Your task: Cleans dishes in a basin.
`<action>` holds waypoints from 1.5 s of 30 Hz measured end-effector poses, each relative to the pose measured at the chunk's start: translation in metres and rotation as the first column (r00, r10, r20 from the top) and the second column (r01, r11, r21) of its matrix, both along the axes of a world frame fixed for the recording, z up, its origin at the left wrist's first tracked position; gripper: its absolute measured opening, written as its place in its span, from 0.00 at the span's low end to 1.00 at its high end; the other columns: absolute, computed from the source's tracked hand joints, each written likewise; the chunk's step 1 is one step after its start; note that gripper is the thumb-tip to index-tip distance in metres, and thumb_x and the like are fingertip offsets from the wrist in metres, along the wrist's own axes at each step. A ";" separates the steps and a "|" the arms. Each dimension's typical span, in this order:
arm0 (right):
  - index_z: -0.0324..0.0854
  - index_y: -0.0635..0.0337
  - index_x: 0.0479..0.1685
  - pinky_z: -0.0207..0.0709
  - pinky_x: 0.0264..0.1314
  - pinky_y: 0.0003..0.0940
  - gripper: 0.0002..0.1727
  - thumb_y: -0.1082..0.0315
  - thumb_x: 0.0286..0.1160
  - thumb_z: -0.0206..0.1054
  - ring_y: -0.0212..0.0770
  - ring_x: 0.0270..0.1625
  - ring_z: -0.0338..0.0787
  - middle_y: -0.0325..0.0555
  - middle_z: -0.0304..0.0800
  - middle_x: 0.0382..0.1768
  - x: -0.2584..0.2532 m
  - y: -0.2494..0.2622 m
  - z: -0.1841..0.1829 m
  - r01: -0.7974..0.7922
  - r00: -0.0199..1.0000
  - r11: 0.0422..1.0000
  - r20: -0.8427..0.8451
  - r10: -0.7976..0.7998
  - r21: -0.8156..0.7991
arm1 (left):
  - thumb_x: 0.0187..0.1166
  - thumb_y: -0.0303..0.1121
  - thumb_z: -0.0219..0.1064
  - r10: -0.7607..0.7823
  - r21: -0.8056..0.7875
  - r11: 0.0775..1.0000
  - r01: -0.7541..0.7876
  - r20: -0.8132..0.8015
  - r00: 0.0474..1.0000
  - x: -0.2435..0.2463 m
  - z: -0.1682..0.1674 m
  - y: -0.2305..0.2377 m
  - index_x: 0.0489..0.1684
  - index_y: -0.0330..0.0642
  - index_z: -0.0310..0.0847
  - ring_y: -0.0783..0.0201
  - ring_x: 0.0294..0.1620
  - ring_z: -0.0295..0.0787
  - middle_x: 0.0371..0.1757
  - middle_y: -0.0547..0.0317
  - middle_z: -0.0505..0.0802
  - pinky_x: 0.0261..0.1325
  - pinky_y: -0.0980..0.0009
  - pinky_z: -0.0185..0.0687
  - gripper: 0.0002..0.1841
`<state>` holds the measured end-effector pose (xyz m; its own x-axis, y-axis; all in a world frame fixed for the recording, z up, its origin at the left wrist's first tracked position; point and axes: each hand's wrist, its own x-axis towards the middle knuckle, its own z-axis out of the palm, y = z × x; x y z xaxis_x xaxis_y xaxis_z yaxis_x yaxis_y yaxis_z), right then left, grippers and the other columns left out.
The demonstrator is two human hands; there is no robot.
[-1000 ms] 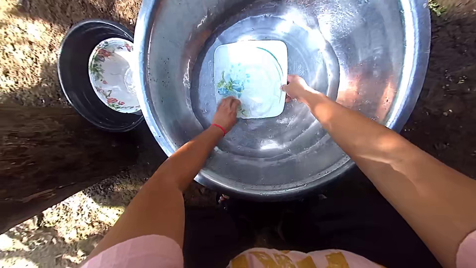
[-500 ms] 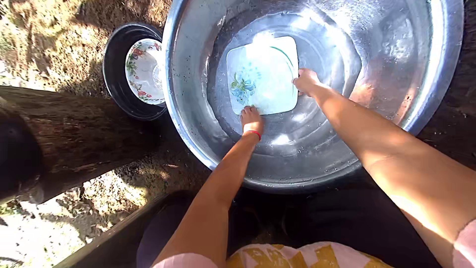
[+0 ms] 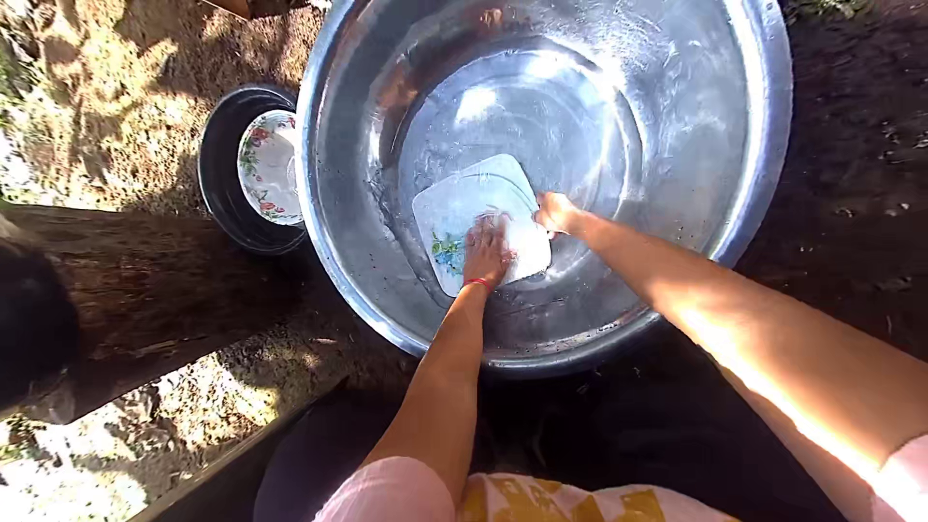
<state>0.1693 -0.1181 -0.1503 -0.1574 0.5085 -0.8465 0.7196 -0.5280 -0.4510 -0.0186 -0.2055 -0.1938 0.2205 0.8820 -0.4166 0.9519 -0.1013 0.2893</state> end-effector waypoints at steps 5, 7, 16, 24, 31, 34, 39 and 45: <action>0.73 0.79 0.70 0.73 0.71 0.67 0.22 0.69 0.86 0.62 0.71 0.70 0.82 0.78 0.79 0.68 -0.005 0.000 0.001 -0.054 0.998 0.997 0.017 0.054 0.054 | 0.89 0.43 0.56 0.289 0.082 0.955 -0.284 -0.053 0.956 -0.005 0.007 -0.009 0.90 0.28 0.56 0.31 0.94 0.45 0.92 0.28 0.56 0.92 0.38 0.40 0.35; 0.74 0.78 0.70 0.74 0.69 0.67 0.21 0.71 0.84 0.62 0.71 0.69 0.83 0.77 0.79 0.68 -0.005 0.004 0.000 -0.035 0.999 0.998 0.017 0.034 0.052 | 0.85 0.35 0.63 0.153 -0.085 0.985 -0.148 0.051 0.987 0.008 0.019 -0.022 0.87 0.29 0.62 0.33 0.92 0.52 0.90 0.30 0.63 0.91 0.38 0.45 0.32; 0.72 0.72 0.74 0.81 0.60 0.59 0.22 0.70 0.86 0.60 0.63 0.58 0.89 0.71 0.82 0.64 -0.009 0.007 0.009 0.035 0.998 0.999 0.057 -0.034 -0.013 | 0.90 0.31 0.54 0.400 -0.171 0.892 -0.418 -0.129 0.907 -0.024 0.046 0.005 0.88 0.30 0.59 0.32 0.92 0.53 0.89 0.24 0.61 0.92 0.45 0.50 0.28; 0.75 0.77 0.69 0.77 0.69 0.62 0.20 0.72 0.83 0.61 0.66 0.69 0.85 0.74 0.80 0.68 -0.011 0.007 0.016 -0.011 0.996 1.000 0.088 0.012 -0.013 | 0.85 0.29 0.61 0.470 -0.145 0.858 -0.492 -0.162 0.868 -0.025 0.046 -0.001 0.86 0.29 0.62 0.35 0.90 0.58 0.89 0.29 0.62 0.89 0.46 0.58 0.29; 0.76 0.80 0.63 0.77 0.68 0.59 0.17 0.73 0.83 0.60 0.64 0.69 0.85 0.74 0.81 0.66 -0.012 0.008 0.023 -0.052 0.996 0.998 0.069 0.054 -0.032 | 0.84 0.27 0.60 0.375 -0.310 0.862 -0.400 -0.140 0.916 0.025 0.065 -0.016 0.84 0.31 0.65 0.39 0.86 0.67 0.87 0.33 0.69 0.85 0.49 0.67 0.27; 0.76 0.81 0.64 0.75 0.71 0.62 0.18 0.72 0.85 0.59 0.66 0.72 0.83 0.75 0.80 0.68 -0.010 0.007 0.020 -0.082 0.995 0.997 0.061 0.083 -0.013 | 0.87 0.30 0.59 0.471 -0.301 0.797 -0.524 -0.233 0.851 0.026 0.069 -0.011 0.87 0.30 0.58 0.37 0.88 0.63 0.89 0.29 0.61 0.85 0.49 0.67 0.29; 0.76 0.81 0.65 0.72 0.75 0.62 0.19 0.72 0.85 0.59 0.66 0.76 0.80 0.74 0.78 0.71 -0.012 0.013 0.025 -0.112 0.991 0.993 0.073 0.113 -0.026 | 0.84 0.30 0.63 0.398 -0.336 0.848 -0.409 -0.104 0.911 0.035 0.064 -0.012 0.84 0.31 0.67 0.37 0.86 0.67 0.86 0.33 0.69 0.84 0.46 0.67 0.28; 0.74 0.78 0.67 0.78 0.67 0.57 0.19 0.72 0.86 0.59 0.62 0.67 0.86 0.72 0.79 0.68 -0.002 0.009 0.018 -0.064 0.994 0.996 0.079 0.070 -0.069 | 0.82 0.27 0.62 0.548 -0.300 0.770 -0.564 -0.144 0.824 0.029 0.063 -0.015 0.88 0.32 0.60 0.33 0.89 0.59 0.89 0.27 0.61 0.86 0.45 0.63 0.32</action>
